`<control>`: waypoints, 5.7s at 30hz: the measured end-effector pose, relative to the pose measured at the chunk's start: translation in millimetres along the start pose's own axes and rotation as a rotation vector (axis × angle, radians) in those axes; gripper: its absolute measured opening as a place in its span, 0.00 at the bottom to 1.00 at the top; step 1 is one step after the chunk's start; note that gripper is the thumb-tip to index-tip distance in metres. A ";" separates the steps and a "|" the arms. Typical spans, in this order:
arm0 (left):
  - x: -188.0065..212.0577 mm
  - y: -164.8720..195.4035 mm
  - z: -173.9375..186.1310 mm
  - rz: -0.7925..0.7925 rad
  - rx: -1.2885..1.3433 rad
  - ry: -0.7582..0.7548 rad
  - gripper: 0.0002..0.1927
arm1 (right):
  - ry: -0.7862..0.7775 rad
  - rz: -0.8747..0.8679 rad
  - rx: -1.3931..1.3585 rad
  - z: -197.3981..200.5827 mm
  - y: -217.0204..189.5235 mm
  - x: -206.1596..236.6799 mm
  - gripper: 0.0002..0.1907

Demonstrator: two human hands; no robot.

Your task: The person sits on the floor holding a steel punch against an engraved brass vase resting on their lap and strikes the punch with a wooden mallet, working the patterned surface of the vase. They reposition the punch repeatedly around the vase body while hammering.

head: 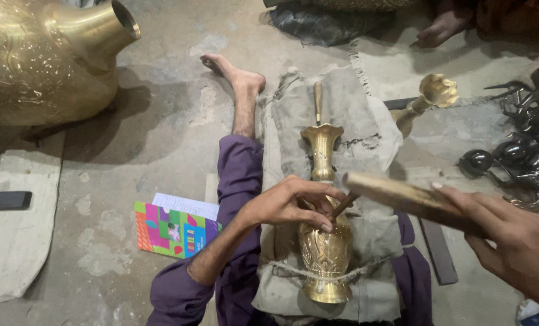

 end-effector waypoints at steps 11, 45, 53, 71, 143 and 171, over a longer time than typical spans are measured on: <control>-0.4 -3.6 0.9 0.013 0.046 0.014 0.26 | 0.051 0.240 -0.173 7.1 -4.1 -6.8 0.41; 3.0 -0.9 0.4 -0.038 0.012 0.031 0.26 | 0.065 -0.045 -0.126 -2.9 19.5 -3.1 0.43; 1.5 -6.4 0.1 -0.006 0.070 0.013 0.27 | 0.162 0.231 -0.295 16.9 -10.0 -7.9 0.39; 3.2 -6.7 1.1 -0.038 0.047 0.033 0.27 | 0.161 0.364 -0.099 13.1 -21.9 -4.2 0.38; 6.7 -9.9 1.9 -0.046 0.140 0.051 0.27 | 0.008 0.180 -0.213 11.1 -4.9 -26.1 0.44; 6.7 -20.5 -0.7 -0.083 0.175 0.051 0.28 | -0.102 0.149 -0.018 8.2 -14.7 -32.3 0.41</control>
Point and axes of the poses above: each hand's wrist, its own x-axis away from the middle knuckle, its own z-axis out of the back of the hand, y = z × x, the point moved 9 cm from there along -x, towards the middle knuckle, and after that the axes turned 8 degrees about -x, right-handed, at the moved point
